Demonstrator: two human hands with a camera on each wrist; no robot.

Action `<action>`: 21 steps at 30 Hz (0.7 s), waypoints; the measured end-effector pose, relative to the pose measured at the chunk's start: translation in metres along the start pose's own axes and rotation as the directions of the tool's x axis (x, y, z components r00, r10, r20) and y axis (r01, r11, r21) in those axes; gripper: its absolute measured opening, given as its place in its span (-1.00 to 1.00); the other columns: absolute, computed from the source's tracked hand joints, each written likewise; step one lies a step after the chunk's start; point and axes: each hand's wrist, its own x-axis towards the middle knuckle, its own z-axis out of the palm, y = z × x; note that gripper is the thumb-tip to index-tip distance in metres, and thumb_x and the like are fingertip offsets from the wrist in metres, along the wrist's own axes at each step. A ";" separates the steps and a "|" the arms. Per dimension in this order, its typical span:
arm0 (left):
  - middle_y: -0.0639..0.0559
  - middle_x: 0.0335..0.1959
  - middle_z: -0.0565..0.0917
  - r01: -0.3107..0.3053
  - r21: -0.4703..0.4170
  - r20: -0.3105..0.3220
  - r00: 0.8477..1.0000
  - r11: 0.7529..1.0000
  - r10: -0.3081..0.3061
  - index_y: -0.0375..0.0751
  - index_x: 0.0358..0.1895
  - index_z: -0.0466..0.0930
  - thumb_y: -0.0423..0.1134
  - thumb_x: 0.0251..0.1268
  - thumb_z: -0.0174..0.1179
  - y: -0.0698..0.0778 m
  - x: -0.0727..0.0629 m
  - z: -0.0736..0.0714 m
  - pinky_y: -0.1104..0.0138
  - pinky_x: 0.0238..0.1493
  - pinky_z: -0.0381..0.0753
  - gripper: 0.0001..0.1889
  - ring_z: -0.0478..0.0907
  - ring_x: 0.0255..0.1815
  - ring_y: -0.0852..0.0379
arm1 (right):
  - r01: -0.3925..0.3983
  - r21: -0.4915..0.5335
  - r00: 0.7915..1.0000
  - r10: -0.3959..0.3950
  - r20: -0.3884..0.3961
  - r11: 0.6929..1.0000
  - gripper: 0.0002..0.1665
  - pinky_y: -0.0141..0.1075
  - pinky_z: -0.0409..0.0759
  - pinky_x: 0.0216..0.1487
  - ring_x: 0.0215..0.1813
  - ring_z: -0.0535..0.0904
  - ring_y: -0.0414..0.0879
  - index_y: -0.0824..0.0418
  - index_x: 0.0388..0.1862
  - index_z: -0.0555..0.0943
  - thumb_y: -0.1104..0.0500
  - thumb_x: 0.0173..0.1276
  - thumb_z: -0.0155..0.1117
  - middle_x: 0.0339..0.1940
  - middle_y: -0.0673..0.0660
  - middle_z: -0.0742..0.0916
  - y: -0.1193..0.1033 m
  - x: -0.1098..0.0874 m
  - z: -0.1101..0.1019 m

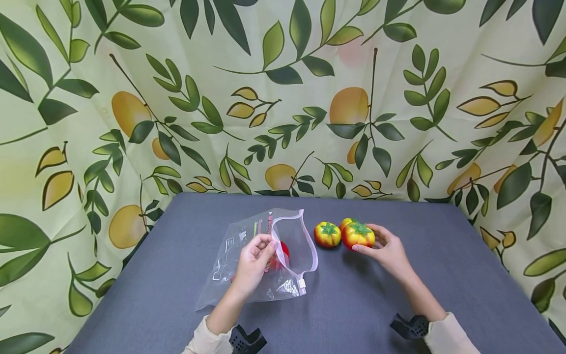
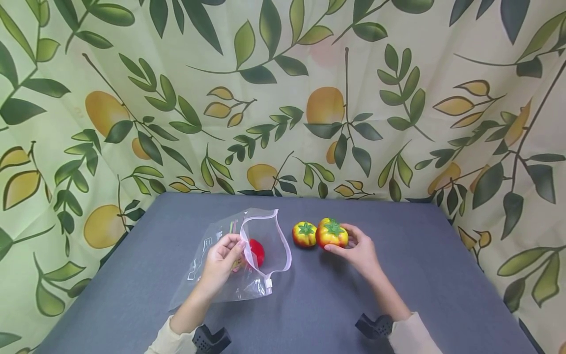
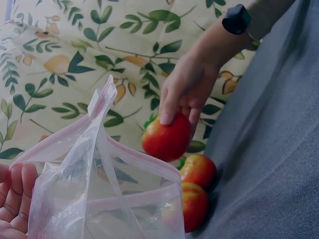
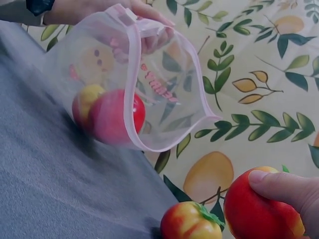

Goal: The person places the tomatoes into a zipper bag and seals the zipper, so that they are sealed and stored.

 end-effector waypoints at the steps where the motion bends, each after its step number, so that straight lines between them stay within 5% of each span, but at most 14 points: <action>1: 0.27 -0.55 0.50 -0.001 -0.001 0.000 1.000 1.000 0.001 -0.63 -0.17 0.37 -0.43 0.38 0.03 0.000 0.000 0.000 0.52 -0.68 0.25 -0.79 0.27 -0.64 0.41 | 0.003 0.003 1.000 -0.003 0.002 1.000 -0.15 -0.78 0.43 -0.04 0.21 0.52 0.19 0.33 0.33 0.34 0.04 0.14 0.46 0.25 0.38 0.52 -0.001 0.000 0.001; 21: 0.29 -0.53 0.51 -0.010 0.000 0.001 1.000 1.000 0.010 -0.65 -0.17 0.37 -0.42 0.39 0.02 0.000 0.000 0.000 0.55 -0.65 0.30 -0.78 0.35 -0.60 0.43 | 0.059 0.044 0.998 -0.060 0.006 0.997 -0.16 -0.78 0.43 -0.06 -0.01 0.55 -0.29 0.35 0.29 0.39 0.11 0.07 0.52 0.20 0.36 0.57 -0.010 -0.005 0.010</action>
